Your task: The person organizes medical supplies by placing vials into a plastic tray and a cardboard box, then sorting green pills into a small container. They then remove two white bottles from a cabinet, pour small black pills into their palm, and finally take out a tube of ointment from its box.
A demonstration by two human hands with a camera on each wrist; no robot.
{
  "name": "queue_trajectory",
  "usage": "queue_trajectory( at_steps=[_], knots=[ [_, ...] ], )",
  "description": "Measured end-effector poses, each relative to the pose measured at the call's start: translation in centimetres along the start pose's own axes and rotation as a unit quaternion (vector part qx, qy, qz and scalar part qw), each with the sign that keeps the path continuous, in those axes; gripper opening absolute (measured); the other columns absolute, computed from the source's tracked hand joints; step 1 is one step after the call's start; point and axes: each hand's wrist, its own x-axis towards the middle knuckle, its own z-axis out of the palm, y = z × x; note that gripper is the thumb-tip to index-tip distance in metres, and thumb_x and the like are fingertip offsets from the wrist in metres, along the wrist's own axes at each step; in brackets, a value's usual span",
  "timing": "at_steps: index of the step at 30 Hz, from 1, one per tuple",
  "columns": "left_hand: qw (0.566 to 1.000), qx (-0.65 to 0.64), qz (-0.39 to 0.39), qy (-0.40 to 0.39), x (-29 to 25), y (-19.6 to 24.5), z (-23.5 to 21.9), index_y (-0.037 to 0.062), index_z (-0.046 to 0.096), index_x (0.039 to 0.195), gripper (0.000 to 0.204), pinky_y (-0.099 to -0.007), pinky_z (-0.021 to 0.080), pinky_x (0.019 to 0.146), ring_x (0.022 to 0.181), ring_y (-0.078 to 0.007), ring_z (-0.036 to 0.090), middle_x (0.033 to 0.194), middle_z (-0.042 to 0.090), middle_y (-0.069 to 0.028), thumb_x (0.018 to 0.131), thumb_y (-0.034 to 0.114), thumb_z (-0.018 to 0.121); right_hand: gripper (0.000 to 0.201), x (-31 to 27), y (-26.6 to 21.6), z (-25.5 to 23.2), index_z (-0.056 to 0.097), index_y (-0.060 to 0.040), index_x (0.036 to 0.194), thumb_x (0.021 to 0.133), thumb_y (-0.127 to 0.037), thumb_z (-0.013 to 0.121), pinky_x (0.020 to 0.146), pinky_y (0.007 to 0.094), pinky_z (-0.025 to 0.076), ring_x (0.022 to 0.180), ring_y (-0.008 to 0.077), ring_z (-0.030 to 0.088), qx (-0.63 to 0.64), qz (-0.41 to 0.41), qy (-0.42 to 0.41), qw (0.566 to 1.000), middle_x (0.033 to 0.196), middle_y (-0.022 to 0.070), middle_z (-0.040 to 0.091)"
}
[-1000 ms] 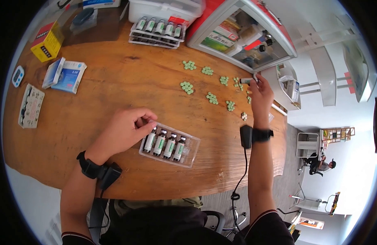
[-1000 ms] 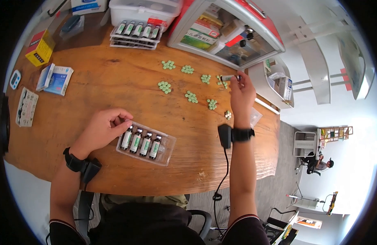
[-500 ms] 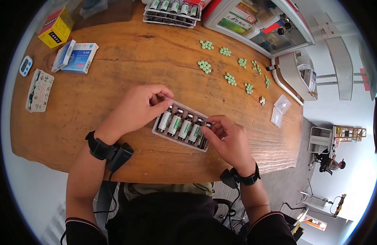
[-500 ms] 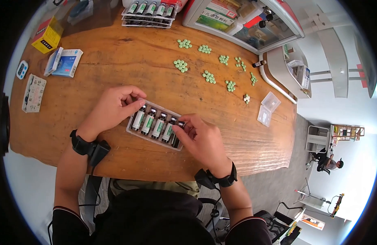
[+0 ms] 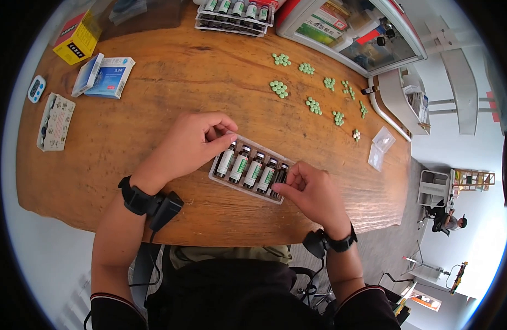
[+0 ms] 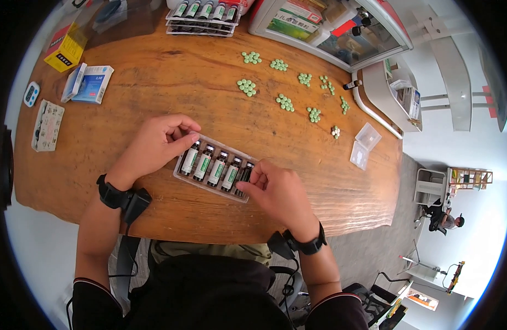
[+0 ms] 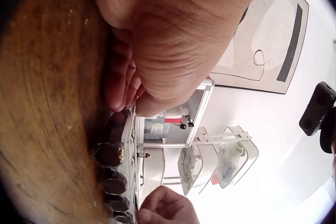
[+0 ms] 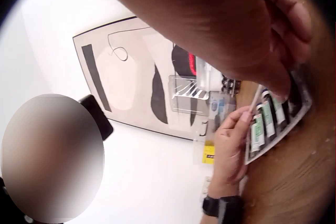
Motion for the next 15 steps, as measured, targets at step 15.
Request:
queue_trajectory(
  at_steps=[15],
  knots=[
    [0.993,0.024,0.077,0.089,-1.4,-1.0,0.3,0.0000,0.070,0.111,0.022,-0.0289,0.054,0.067,0.074,-0.0131,0.066,0.089,0.072,-0.0090,0.096,0.016,0.067,0.037,4.5,4.3,2.6,0.049,-0.0075,0.071,0.098,-0.019,0.071,0.051,0.0236,0.030,0.059,0.0036,0.038,0.076,-0.113,0.125,0.983,0.065,-0.0063,0.044]
  ],
)
